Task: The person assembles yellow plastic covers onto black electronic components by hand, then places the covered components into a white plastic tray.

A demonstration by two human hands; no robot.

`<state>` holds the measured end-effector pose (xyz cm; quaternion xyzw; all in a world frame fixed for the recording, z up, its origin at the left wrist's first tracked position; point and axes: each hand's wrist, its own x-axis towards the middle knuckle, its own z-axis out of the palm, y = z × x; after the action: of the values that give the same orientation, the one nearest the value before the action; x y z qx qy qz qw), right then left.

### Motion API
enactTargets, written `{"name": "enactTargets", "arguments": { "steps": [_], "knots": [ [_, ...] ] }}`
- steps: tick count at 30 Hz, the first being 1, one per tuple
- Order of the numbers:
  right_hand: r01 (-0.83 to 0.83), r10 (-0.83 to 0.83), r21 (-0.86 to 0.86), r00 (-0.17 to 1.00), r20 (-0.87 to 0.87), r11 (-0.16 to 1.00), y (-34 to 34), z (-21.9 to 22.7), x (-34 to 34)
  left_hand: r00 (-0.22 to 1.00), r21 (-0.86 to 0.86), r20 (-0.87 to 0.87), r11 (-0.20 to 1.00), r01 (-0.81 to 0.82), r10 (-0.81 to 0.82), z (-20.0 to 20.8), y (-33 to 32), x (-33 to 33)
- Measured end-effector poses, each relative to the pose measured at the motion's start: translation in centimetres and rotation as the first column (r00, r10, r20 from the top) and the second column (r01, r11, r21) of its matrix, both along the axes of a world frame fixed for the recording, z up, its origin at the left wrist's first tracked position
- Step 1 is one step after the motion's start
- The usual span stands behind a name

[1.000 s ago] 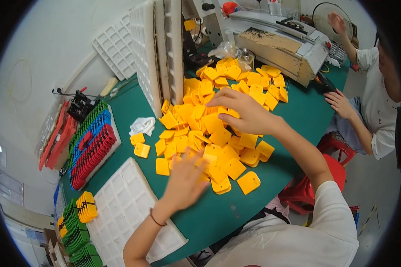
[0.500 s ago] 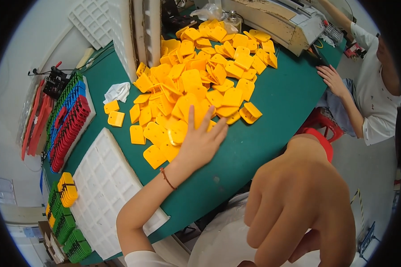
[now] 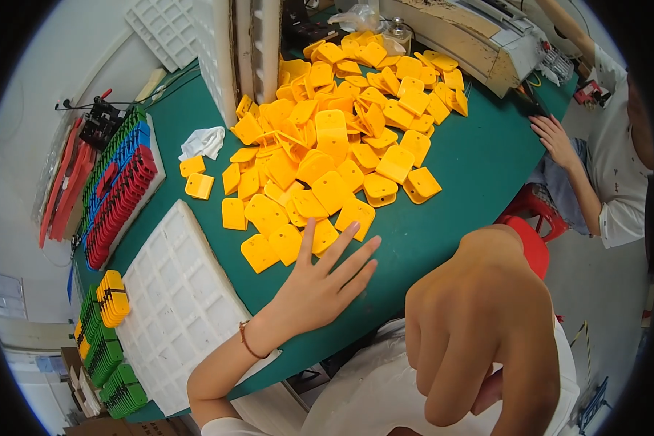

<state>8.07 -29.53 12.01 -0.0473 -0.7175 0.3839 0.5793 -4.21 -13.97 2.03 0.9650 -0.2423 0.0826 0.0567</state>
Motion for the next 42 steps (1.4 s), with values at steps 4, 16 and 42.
{"name": "enactTargets", "arguments": {
  "steps": [4,16,42],
  "knots": [
    [-0.086,0.086,-0.013,0.996,-0.009,0.996,1.1,-1.0,0.2,0.999,0.016,-0.015,0.999,-0.041,0.042,-0.1,1.8,-2.1],
    [0.588,-0.417,-0.389,0.795,0.440,0.710,4.9,-11.3,3.9,0.943,-0.683,0.107,0.712,-0.161,0.316,-2.5,4.4,-3.1],
    [0.923,-0.568,0.209,-0.366,0.738,-0.323,-7.1,-15.1,9.9,0.936,-0.737,0.022,0.638,-0.222,0.351,-2.4,4.5,-3.8]
  ]
}}
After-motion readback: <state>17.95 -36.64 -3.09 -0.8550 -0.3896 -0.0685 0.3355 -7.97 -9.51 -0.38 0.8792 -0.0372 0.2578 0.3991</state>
